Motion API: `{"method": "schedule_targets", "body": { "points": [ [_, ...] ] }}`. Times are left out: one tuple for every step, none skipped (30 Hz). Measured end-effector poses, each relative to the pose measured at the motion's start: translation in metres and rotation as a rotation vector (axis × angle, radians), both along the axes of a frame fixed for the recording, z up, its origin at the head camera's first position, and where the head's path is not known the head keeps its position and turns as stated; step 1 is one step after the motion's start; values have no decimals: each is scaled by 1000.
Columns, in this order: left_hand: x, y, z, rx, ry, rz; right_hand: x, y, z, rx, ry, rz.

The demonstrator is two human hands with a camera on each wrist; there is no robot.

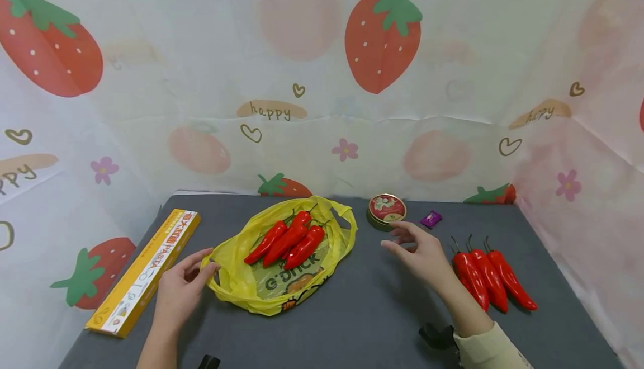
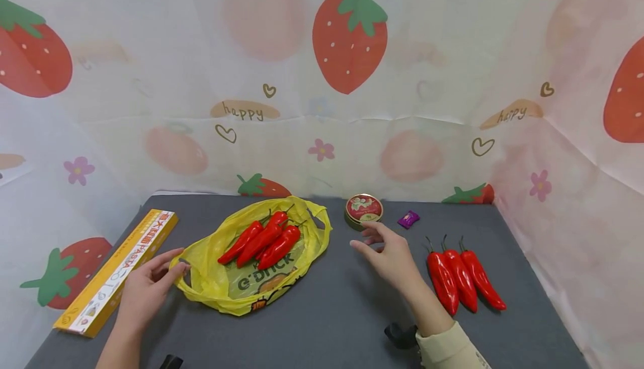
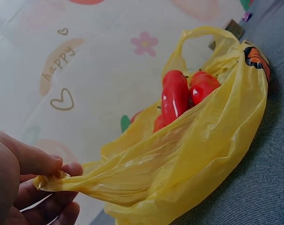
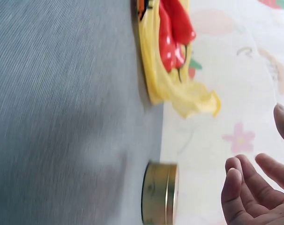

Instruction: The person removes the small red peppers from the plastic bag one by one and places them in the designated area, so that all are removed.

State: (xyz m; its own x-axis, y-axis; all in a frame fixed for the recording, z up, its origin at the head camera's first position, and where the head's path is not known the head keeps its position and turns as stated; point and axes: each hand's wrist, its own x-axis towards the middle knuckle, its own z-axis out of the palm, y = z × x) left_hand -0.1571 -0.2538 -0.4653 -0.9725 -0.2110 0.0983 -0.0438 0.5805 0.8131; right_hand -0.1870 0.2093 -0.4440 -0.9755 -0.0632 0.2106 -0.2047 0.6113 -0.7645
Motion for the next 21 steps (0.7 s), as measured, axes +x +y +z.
{"method": "schedule_targets", "body": {
  "points": [
    [0, 0, 0, 3, 0, 0, -1, -5, 0, -10, -2, 8],
    [0, 0, 0, 6, 0, -1, -1, -9, 1, -22, -4, 18],
    [0, 0, 0, 9, -2, -1, -2, -14, 1, -31, -6, 27],
    [0, 0, 0, 11, -4, -2, -3, -19, 2, -39, -9, 38],
    [0, 0, 1, 10, -5, -2, -4, -23, 2, -45, -12, 50],
    [0, 0, 1, 8, -7, -2, -6, -28, 2, -54, -18, 63],
    [0, 1, 1, 5, -8, -2, -7, -32, 3, -58, -25, 74],
    [0, 1, 1, 1, -9, -3, -9, -36, 3, -62, -33, 85],
    [-1, 1, 1, -2, -9, -3, -12, -40, 4, -64, -41, 95],
    [-1, 1, 1, -5, -10, -4, -14, -44, 5, -69, -52, 105],
    [-1, 1, 1, -6, -11, -4, -17, -49, 6, -72, -62, 114],
    [-1, 1, 1, -6, -12, -5, -20, -54, 7, -78, -73, 124],
    [-1, 1, 1, -5, -13, -5, -22, -58, 7, -82, -83, 132],
    [-1, 2, 1, -4, -15, -6, -25, -64, 8, -84, -92, 142],
    [-1, 2, 1, -2, -17, -7, -28, -69, 8, -86, -100, 154],
    [-1, 2, 1, 0, -18, -8, -31, -75, 9, -87, -105, 168],
    [-1, 2, 1, 0, -19, -8, -35, -80, 9, -83, -106, 181],
    [-1, 2, 1, -2, -18, -10, -38, -86, 9, -81, -107, 196],
    [0, 2, 1, -2, -17, -11, -42, -92, 10, -80, -110, 213],
    [0, 2, 1, -2, -16, -13, -45, -97, 11, -81, -113, 230],
    [0, 2, 1, -3, -14, -14, -49, -102, 12, -82, -116, 248]
  ]
}}
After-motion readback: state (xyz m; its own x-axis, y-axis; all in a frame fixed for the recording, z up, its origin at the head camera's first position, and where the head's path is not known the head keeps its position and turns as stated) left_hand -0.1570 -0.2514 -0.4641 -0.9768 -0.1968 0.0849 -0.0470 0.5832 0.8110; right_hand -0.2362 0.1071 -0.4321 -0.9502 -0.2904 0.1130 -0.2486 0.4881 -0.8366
